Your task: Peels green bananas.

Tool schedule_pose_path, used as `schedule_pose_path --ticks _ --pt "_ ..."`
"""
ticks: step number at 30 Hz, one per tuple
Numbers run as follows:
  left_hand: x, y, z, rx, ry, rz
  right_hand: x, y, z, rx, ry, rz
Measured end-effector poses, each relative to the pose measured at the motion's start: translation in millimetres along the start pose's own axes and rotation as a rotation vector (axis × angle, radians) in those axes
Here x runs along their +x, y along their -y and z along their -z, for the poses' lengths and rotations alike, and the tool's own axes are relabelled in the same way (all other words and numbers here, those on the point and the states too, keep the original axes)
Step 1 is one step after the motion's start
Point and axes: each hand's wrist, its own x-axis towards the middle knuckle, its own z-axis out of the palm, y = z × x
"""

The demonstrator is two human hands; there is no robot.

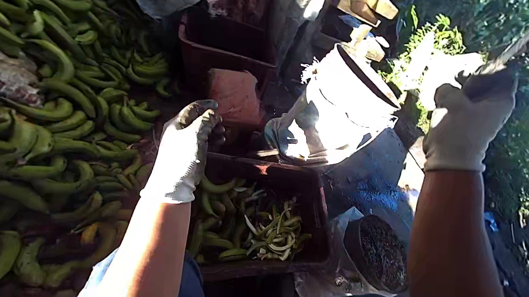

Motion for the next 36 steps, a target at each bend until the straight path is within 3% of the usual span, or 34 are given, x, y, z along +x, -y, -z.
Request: schedule_pose_path --ticks 2,4,7,10,12,15,17,19,21,22,23,26,28,30,32,34,36 --pt "8 -4 16 -0.086 -0.097 -0.004 -54 10 -36 0.157 0.162 -0.030" --pt "15 -4 28 -0.142 -0.164 0.004 -133 -5 -91 0.146 0.375 -0.170" --pt "13 3 24 -0.191 -0.177 0.044 -258 -42 -168 0.020 0.867 -0.415" --pt "13 10 20 -0.149 -0.151 0.045 -355 -38 -224 -0.061 1.286 -0.704" --pt "19 12 20 -0.141 -0.117 0.017 -377 10 -231 -0.189 1.440 -0.721" --pt "20 7 19 -0.125 -0.088 0.042 -340 105 -213 -0.412 1.618 -0.718" --pt "19 5 18 -0.126 -0.080 0.063 -332 121 -206 -0.488 1.626 -0.660" --pt "21 5 18 -0.061 -0.036 0.051 -330 108 -204 -0.422 1.580 -0.720" --pt "18 3 16 0.068 0.080 0.023 -349 43 -196 -0.211 1.434 -0.635" --pt "15 2 15 0.175 0.190 0.013 -369 -9 -193 -0.068 1.248 -0.502" --pt "10 3 11 0.310 0.323 -0.011 -368 -44 -186 0.015 1.168 -0.490" --pt "-12 21 -20 0.831 0.641 -0.108 -303 -56 -119 0.083 1.026 -0.523" --pt "-34 38 -47 0.952 0.807 -0.046 -260 -53 -67 0.132 0.931 -0.511" --pt "-55 48 -69 0.911 1.007 0.030 -229 -64 -23 0.299 0.868 -0.476" --pt "-74 52 -89 0.664 1.178 0.132 -211 -74 13 0.539 0.824 -0.470" --pt "-94 63 -111 0.281 1.136 0.351 -208 -77 33 0.671 0.758 -0.537" --pt "-113 54 -132 0.120 0.898 0.625 -212 -86 38 0.647 0.679 -0.609"
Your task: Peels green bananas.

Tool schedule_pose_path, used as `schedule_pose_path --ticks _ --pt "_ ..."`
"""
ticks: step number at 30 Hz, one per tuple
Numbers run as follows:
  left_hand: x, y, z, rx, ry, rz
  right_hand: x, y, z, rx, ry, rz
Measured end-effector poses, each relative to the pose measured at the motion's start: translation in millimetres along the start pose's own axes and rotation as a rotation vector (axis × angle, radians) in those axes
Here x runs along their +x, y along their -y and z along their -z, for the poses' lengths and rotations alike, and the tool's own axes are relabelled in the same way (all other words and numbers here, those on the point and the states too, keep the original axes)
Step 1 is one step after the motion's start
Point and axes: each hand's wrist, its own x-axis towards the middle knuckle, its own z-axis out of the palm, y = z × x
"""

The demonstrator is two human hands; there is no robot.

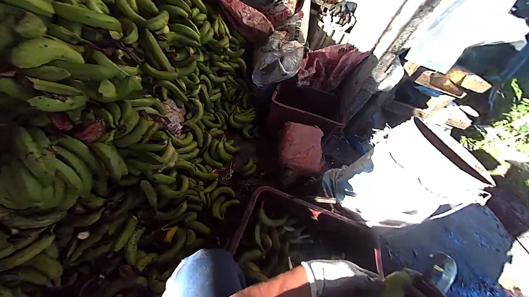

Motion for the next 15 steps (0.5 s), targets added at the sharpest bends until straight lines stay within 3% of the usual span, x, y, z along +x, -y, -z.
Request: schedule_pose_path --ticks 1,4,6,9,12,15 --pt "1 -2 -7 -0.072 -0.080 0.037 1 -4 -2 -0.069 -0.099 -0.038" --pt "30 37 22 -0.104 -0.039 -0.242 12 -25 5 -0.290 -0.284 -0.194" --pt "41 42 30 -0.106 -0.205 -0.354 18 -39 16 -0.300 -0.285 -0.257" --pt "54 43 43 -0.222 -0.326 -0.569 17 -36 10 -0.243 -0.271 -0.187" --pt "53 41 46 -0.117 -0.460 -0.662 11 -30 -9 -0.260 -0.204 -0.087" --pt "50 44 44 -0.013 -0.478 -0.688 8 -29 -23 -0.339 -0.083 -0.128"
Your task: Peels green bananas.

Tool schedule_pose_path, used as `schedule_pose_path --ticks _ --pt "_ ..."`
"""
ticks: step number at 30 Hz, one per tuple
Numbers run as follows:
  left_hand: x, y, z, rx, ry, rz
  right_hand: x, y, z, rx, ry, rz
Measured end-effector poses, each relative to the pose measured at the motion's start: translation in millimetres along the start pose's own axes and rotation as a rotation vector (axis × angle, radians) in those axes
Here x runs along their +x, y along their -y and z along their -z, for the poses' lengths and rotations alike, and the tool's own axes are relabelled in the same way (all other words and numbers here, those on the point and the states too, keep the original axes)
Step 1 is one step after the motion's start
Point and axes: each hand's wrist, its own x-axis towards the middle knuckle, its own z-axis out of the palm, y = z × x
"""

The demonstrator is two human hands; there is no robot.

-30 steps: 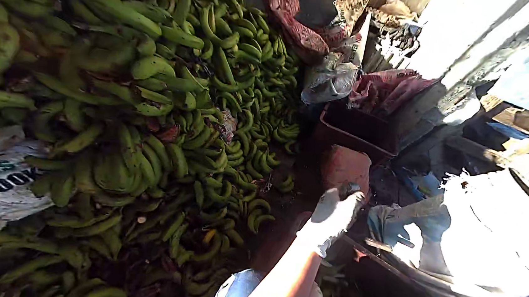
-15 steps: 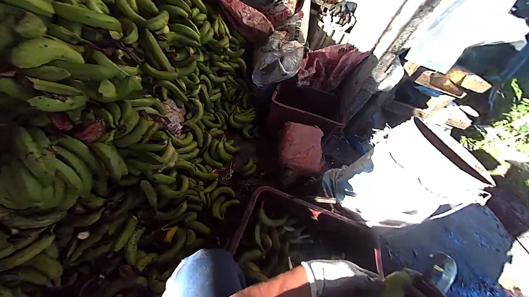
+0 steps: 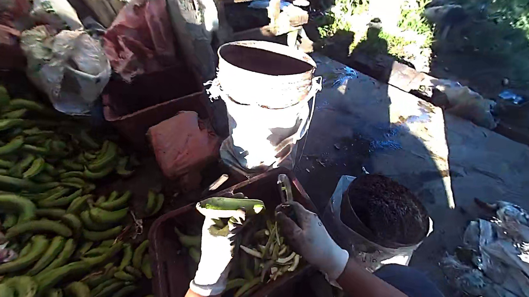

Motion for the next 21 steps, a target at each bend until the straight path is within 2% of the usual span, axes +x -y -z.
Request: schedule_pose_path --ticks 3,10,12,14,17,21 --pt "-5 3 -7 0.021 -0.022 -0.024 0 0 -10 -0.074 0.076 -0.028" --pt "-18 1 -25 -0.008 -0.131 -0.053 -2 -6 -36 -0.060 0.097 -0.038" --pt "-19 -2 -26 -0.105 -0.159 0.014 4 -28 -48 -0.107 0.198 -0.154" --pt "-10 -15 -21 -0.226 -0.119 0.090 9 -48 -53 -0.214 0.263 -0.238" --pt "6 -29 6 -0.480 -0.024 0.219 8 -33 -44 -0.280 0.142 -0.112" --pt "4 -29 25 -0.500 -0.148 0.438 2 -3 -35 -0.212 0.002 0.189"
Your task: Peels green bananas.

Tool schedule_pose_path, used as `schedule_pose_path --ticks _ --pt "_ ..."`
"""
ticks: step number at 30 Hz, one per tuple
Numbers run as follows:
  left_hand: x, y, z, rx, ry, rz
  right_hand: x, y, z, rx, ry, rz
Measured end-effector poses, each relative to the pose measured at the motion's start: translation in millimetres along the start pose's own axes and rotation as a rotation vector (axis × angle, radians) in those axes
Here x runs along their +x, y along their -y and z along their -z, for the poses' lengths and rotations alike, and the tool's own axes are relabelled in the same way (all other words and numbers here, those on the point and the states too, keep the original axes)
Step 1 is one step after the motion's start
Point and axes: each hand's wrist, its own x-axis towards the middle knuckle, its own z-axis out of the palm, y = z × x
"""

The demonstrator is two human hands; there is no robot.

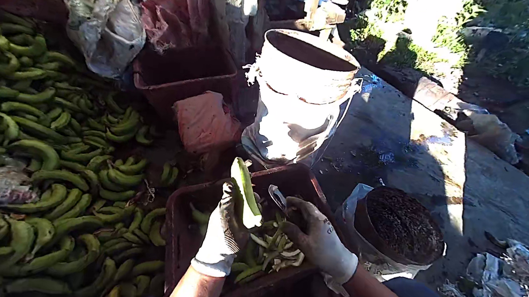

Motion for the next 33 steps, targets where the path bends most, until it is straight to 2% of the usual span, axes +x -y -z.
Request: schedule_pose_path --ticks 2,5,7,9,11,13,15,17,20,22,24,26,29,31,33 --pt "-4 1 -7 0.108 -0.066 -0.015 -5 6 2 -0.026 -0.031 0.166" --pt "-6 11 -6 0.185 0.002 -0.042 -9 3 -3 -0.180 -0.004 0.404" --pt "-8 18 -6 0.278 0.063 -0.042 -7 -6 -6 -0.256 -0.022 0.421" --pt "-14 23 -11 0.450 0.097 -0.025 6 -17 2 -0.302 -0.136 0.306" --pt "-18 27 -21 0.504 0.109 0.058 27 -29 26 -0.310 -0.258 0.070" --pt "-18 31 -21 0.429 0.172 0.108 41 -40 56 -0.266 -0.315 -0.159" --pt "-11 31 -18 0.310 0.178 0.147 38 -39 69 -0.233 -0.346 -0.185" --pt "-5 26 -14 0.250 0.127 0.132 24 -26 59 -0.175 -0.333 -0.065" --pt "-1 23 -9 0.128 -0.022 0.068 -7 -7 18 -0.079 -0.178 0.169" --pt "-3 23 -7 0.094 -0.032 0.024 -20 -4 -4 -0.160 -0.093 0.313" --pt "-9 25 -6 0.157 0.035 0.004 -15 -10 -13 -0.240 -0.121 0.377" --pt "-12 27 -7 0.299 0.112 0.023 2 -19 -6 -0.279 -0.230 0.310" --pt "-8 28 -12 0.445 0.180 0.076 29 -30 25 -0.286 -0.318 0.001" --pt "-6 30 -17 0.390 0.164 0.120 35 -34 42 -0.216 -0.338 -0.149" --pt "-3 29 -21 0.306 0.093 0.129 27 -27 43 -0.168 -0.345 -0.124"
